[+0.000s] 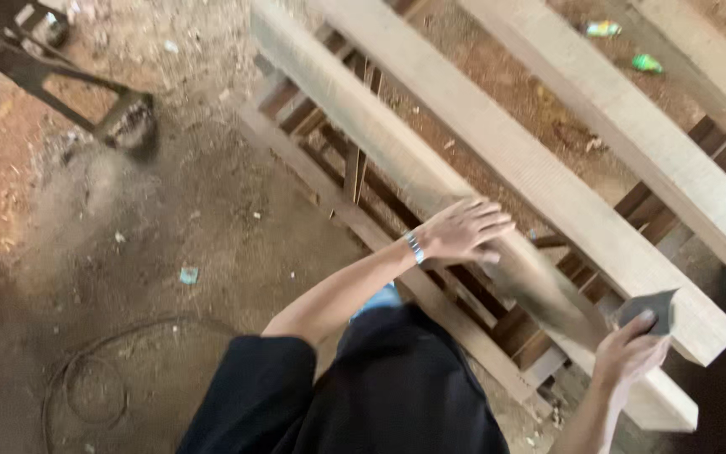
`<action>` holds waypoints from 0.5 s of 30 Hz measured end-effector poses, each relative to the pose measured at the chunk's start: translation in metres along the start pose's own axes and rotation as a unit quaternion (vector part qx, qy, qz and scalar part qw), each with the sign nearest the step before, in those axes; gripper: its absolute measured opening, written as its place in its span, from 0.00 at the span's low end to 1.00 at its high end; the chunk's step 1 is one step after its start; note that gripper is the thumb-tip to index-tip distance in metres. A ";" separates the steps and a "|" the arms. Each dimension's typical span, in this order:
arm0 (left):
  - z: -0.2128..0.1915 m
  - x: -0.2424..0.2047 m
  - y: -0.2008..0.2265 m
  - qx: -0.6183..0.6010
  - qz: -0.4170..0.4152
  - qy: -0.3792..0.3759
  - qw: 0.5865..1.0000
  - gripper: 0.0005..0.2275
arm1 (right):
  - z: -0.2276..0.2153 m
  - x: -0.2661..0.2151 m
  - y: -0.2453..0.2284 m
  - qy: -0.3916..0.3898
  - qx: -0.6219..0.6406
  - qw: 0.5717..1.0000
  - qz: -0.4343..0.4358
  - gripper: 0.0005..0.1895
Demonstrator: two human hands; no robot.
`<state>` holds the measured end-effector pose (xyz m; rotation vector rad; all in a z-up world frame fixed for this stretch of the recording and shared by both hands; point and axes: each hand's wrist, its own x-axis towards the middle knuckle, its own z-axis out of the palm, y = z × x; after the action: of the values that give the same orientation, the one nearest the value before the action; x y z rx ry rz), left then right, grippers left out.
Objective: The person sands the surface of multiple long wooden planks using a small piece of sandpaper held by hand. The person moves the sandpaper back and forth along the length of each plank while the planks rest across a wooden frame.
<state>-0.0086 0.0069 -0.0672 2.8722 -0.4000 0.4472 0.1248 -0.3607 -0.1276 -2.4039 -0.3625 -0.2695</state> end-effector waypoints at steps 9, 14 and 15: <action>0.018 0.049 -0.024 -0.039 -0.093 -0.127 0.987 0.26 | 0.002 -0.005 0.041 0.123 0.214 0.949 0.198 0.23; -0.003 0.042 -0.014 -0.079 -0.094 -0.095 0.988 0.19 | -0.028 -0.072 0.022 0.163 0.209 0.957 0.114 0.29; -0.010 0.032 -0.012 -0.114 -0.083 0.021 0.990 0.17 | -0.036 -0.085 0.015 0.185 0.272 0.943 0.043 0.32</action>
<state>0.0219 0.0137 -0.0492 2.6431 -0.1884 0.4035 0.0465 -0.4109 -0.1339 -1.7736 -0.1310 -0.5005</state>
